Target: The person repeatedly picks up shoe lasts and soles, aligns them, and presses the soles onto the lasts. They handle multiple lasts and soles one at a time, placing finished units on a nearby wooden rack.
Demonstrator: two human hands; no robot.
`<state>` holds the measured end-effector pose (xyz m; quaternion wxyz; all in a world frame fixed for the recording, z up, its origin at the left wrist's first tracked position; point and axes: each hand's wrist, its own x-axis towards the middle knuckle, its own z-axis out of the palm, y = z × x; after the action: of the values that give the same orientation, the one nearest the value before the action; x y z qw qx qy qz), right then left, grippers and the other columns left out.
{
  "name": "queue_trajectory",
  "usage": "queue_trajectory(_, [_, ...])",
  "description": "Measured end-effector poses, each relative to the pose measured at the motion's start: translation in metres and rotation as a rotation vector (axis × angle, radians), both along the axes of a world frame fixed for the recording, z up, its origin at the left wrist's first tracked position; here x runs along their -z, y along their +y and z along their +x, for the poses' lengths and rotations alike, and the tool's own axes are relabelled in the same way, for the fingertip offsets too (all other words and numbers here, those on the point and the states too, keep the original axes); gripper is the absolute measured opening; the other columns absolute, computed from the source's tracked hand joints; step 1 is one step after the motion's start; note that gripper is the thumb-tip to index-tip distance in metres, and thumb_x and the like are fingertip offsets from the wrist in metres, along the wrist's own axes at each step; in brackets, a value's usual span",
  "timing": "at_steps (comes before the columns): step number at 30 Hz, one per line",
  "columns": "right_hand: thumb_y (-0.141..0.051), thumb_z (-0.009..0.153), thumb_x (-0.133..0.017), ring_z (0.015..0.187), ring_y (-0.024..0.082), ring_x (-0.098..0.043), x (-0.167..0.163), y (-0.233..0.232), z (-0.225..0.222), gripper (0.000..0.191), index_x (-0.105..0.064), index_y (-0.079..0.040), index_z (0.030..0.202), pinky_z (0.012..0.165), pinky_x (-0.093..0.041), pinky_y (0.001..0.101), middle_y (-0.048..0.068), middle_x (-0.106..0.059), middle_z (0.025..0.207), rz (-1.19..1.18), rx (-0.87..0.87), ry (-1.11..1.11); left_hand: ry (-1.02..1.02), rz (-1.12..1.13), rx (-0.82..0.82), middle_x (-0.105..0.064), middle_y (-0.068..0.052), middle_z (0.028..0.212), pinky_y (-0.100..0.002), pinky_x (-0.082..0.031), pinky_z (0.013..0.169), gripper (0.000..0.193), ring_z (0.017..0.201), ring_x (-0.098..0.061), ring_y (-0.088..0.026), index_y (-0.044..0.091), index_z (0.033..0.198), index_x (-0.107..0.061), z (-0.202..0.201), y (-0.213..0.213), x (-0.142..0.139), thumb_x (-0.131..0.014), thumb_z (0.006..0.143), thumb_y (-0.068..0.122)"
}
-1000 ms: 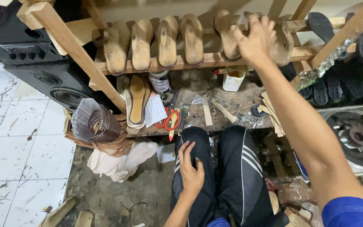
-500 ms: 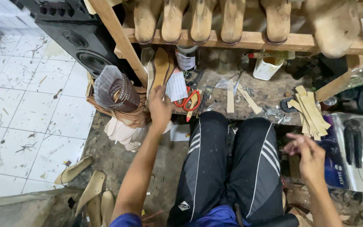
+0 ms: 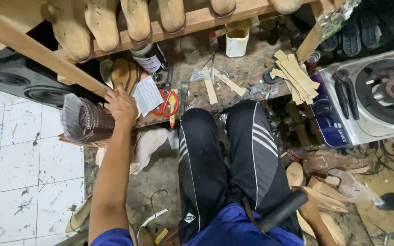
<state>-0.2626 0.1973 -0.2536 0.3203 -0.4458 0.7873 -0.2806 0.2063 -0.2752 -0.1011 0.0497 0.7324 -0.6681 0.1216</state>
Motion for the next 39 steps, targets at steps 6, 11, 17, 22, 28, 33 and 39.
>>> queue_trajectory(6, [-0.027,0.094,-0.053,0.116,0.040,-0.064,0.035,0.016,0.009,0.031,-0.069,-0.009,0.113,0.101,-0.048,0.0442,0.020,-0.071,0.117,-0.239,-0.211,0.081,0.016,0.021,0.006,-0.058,-0.023,0.119,-0.057,-0.052,0.082,0.039,0.108,-0.060,-0.043,0.008,0.134,-0.049,0.000,0.007,0.002,-0.059,0.100,0.024])
queue_trajectory(11, [-0.029,0.088,-0.061,0.117,0.043,-0.057,0.034,0.009,0.015,0.042,-0.062,-0.002,0.120,0.101,-0.043,0.0483,0.024,-0.065,0.119,-0.381,-0.231,0.046,0.032,0.001,0.137,-0.057,-0.027,0.115,-0.051,-0.055,0.082,0.050,0.101,-0.061,-0.044,0.003,0.144,-0.044,0.015,0.002,0.000,-0.056,0.098,0.016])
queue_trajectory(17, [-0.031,0.079,-0.071,0.102,0.034,-0.068,0.015,-0.005,0.014,0.038,-0.068,-0.006,0.108,0.093,-0.053,0.0424,0.016,-0.072,0.102,-0.242,-0.188,-0.027,0.101,0.018,0.073,-0.058,-0.029,0.120,-0.051,-0.054,0.084,0.044,0.108,-0.061,-0.045,0.005,0.145,-0.043,0.019,0.027,-0.020,-0.052,0.102,0.010])
queue_trajectory(22, [-0.016,0.081,-0.065,0.091,0.028,-0.073,0.034,0.013,0.002,0.030,-0.073,-0.003,0.107,0.085,-0.056,0.0389,0.014,-0.076,0.100,-0.289,-0.091,-0.115,1.048,0.140,0.209,-0.069,-0.028,0.118,-0.043,-0.055,0.088,0.053,0.102,-0.071,-0.038,0.007,0.156,-0.031,-0.007,0.124,-0.037,-0.043,0.104,0.004])
queue_trajectory(28, [-0.035,0.096,-0.063,0.067,0.023,-0.070,0.089,0.073,0.008,0.042,-0.068,-0.003,0.122,0.063,-0.056,0.0379,0.015,-0.075,0.081,0.420,0.450,-0.353,2.334,0.762,0.366,-0.054,-0.028,0.140,-0.049,-0.062,0.084,0.072,0.110,-0.068,-0.035,0.003,0.159,-0.025,-0.069,0.242,-0.011,-0.057,0.095,0.001])
queue_trajectory(33, [-0.027,0.088,-0.063,0.076,0.029,-0.074,0.118,0.095,0.018,0.033,-0.078,-0.006,0.109,0.075,-0.057,0.0405,0.020,-0.075,0.082,0.364,0.446,-0.102,2.499,0.978,0.389,-0.043,-0.038,0.152,-0.045,-0.061,0.080,0.071,0.104,-0.067,-0.039,-0.007,0.165,-0.024,-0.111,0.283,0.015,-0.059,0.104,-0.001])
queue_trajectory(39, [-0.028,0.104,-0.060,0.098,0.038,-0.070,0.127,0.080,0.012,0.043,-0.061,-0.004,0.139,0.090,-0.055,0.0447,0.024,-0.072,0.101,0.139,0.748,0.041,2.365,1.079,0.365,-0.032,-0.030,0.164,-0.049,-0.056,0.089,0.076,0.122,-0.060,-0.035,0.009,0.167,-0.023,-0.150,0.286,0.010,-0.058,0.100,0.010])
